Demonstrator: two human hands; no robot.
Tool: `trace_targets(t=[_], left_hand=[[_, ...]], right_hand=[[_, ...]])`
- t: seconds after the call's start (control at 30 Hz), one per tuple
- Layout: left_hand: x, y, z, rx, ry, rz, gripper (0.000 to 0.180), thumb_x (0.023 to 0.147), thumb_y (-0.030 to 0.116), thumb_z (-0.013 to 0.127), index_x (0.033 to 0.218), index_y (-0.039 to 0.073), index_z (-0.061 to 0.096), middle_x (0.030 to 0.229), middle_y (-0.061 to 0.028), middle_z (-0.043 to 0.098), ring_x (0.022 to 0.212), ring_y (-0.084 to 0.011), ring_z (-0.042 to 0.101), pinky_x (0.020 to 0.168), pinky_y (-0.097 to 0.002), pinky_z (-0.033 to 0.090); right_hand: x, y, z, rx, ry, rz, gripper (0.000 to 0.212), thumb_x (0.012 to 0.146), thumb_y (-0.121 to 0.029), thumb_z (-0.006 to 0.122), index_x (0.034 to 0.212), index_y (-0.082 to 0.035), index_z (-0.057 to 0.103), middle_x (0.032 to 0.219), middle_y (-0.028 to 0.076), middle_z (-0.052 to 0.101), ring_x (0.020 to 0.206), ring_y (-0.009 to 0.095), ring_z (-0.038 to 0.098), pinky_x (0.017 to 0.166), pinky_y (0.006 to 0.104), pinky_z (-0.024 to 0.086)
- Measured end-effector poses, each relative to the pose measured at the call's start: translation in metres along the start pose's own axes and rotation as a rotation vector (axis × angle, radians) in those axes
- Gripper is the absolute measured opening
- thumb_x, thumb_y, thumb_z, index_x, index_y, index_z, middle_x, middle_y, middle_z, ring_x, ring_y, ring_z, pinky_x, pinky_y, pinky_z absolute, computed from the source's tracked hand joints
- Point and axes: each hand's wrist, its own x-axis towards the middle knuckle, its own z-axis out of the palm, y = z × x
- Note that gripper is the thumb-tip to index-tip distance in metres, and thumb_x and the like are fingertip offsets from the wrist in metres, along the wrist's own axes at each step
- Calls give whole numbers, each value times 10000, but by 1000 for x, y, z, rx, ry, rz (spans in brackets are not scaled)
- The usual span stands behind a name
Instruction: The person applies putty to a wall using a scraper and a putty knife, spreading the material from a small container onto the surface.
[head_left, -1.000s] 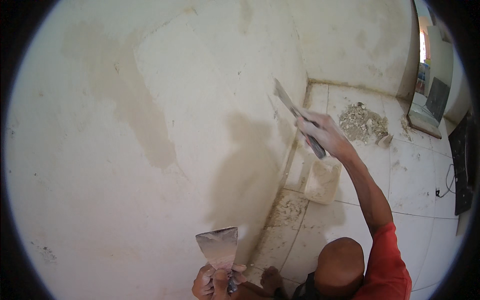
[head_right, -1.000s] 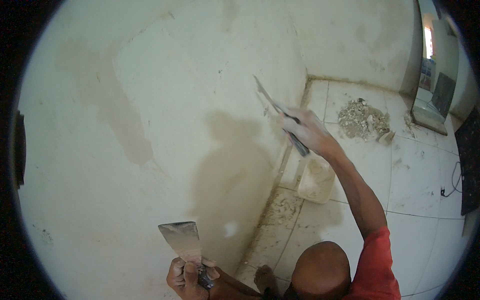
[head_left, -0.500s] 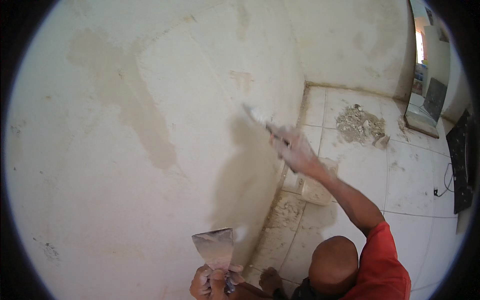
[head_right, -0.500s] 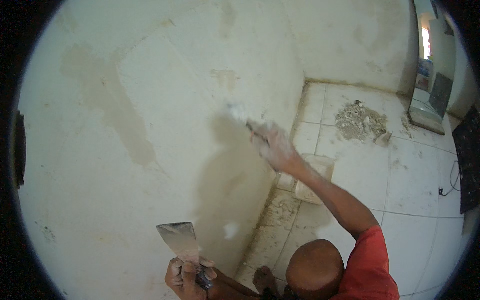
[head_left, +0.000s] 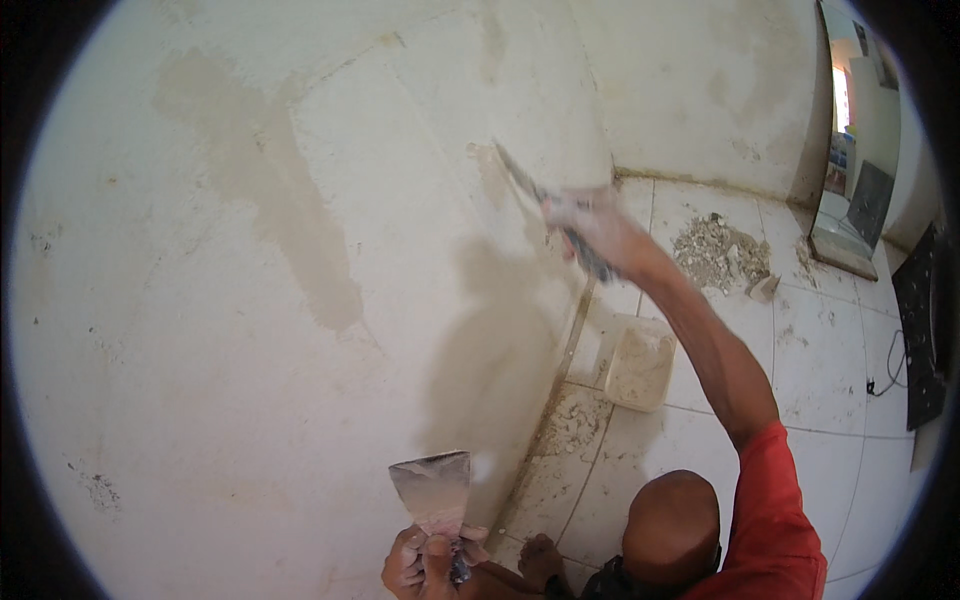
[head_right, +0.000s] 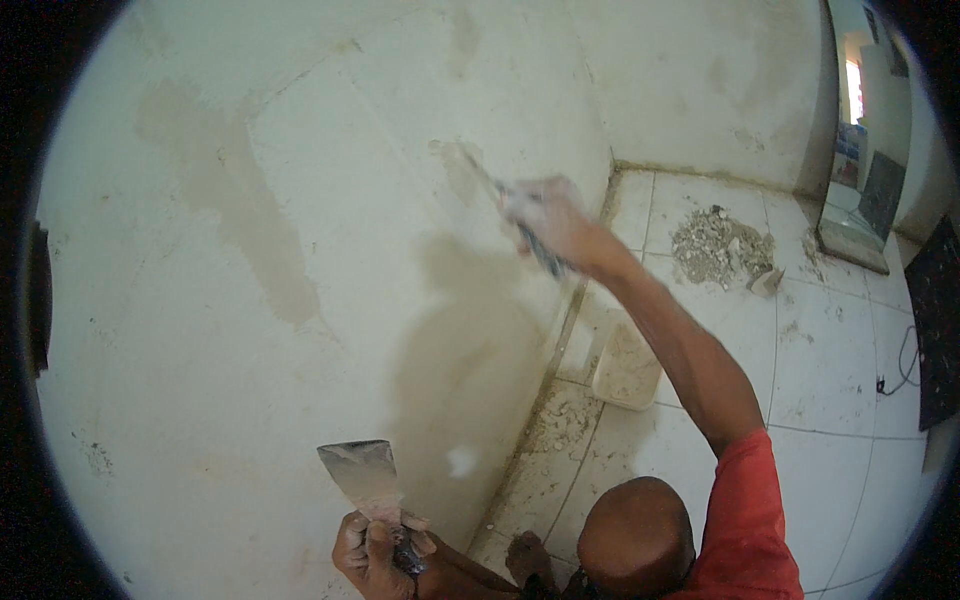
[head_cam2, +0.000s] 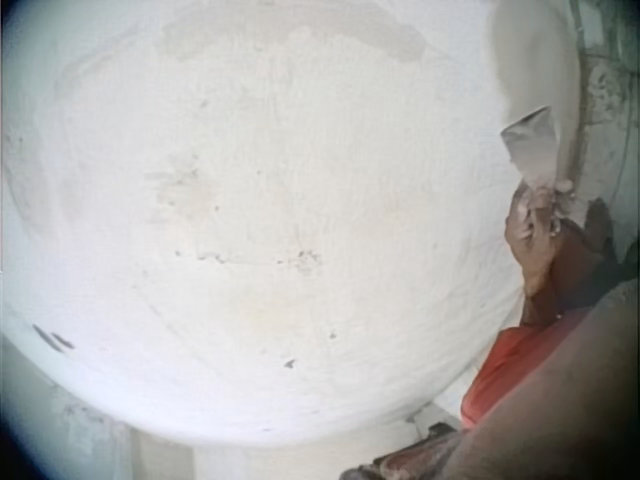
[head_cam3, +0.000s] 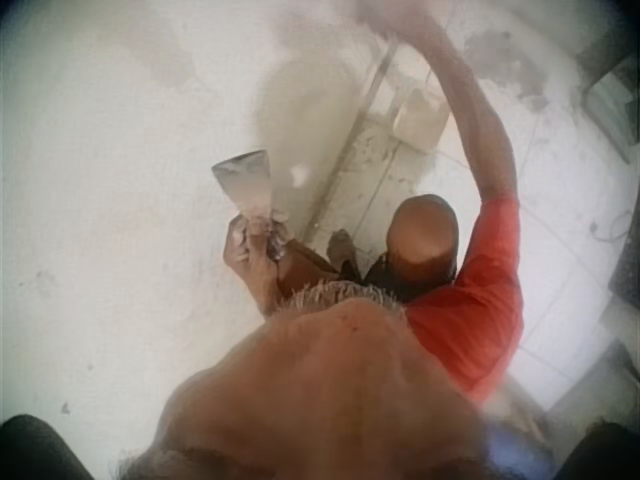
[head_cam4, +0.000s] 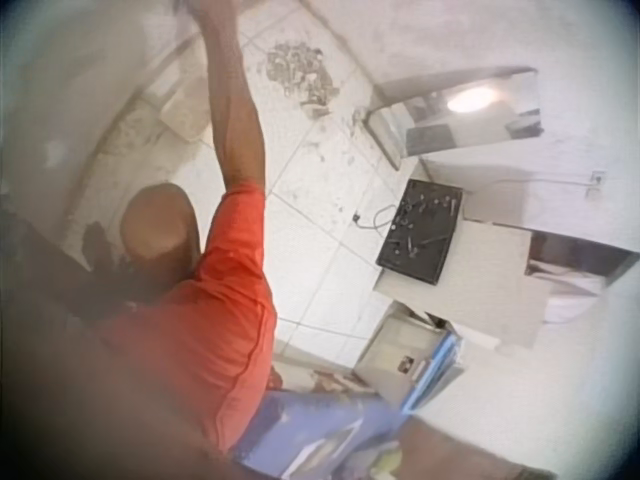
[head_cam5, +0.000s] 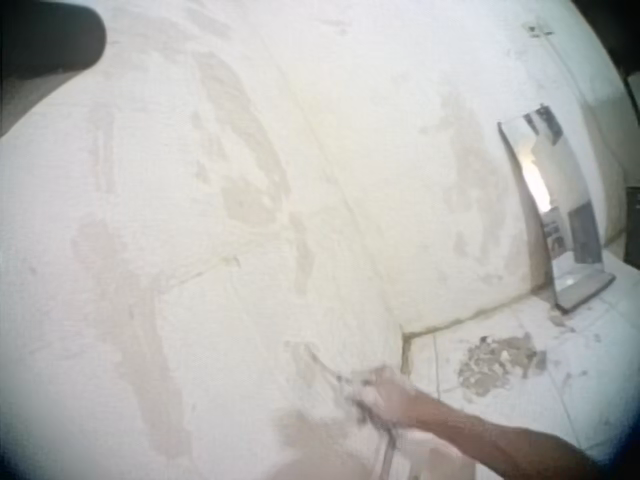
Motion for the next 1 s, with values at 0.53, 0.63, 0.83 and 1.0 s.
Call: trace_targets(t=[0.53,0.63,0.83,1.0], left_hand=[[1,-2,5,-5,19,-43,240,971,205,637,964,-35,648,680,-80,642,486,-74,491,445,-202,362],[2,-6,6,-16,8,-4,241,978,205,627,958,-34,652,687,-78,646,492,-75,494,448,-203,365],[-2,-3,0,-37,51,-48,205,987,163,604,982,-39,638,702,-100,656,505,-79,503,451,-205,368],[-2,-6,-3,-5,-1,-12,180,987,139,593,990,-38,628,707,-115,663,504,-80,507,454,-207,373]], right_hand=[[27,16,22,-249,183,-265,370,906,-222,570,1156,42,634,737,157,577,684,233,606,668,367,494],[29,74,82,-439,335,-603,392,935,-247,575,1235,4,610,864,161,591,872,235,592,756,371,481],[-53,42,73,-177,135,-404,445,955,-295,575,1305,-21,597,874,141,599,844,220,601,765,371,514],[22,14,-2,47,170,-29,419,923,-282,583,1213,12,657,645,75,592,495,154,576,547,323,530]])
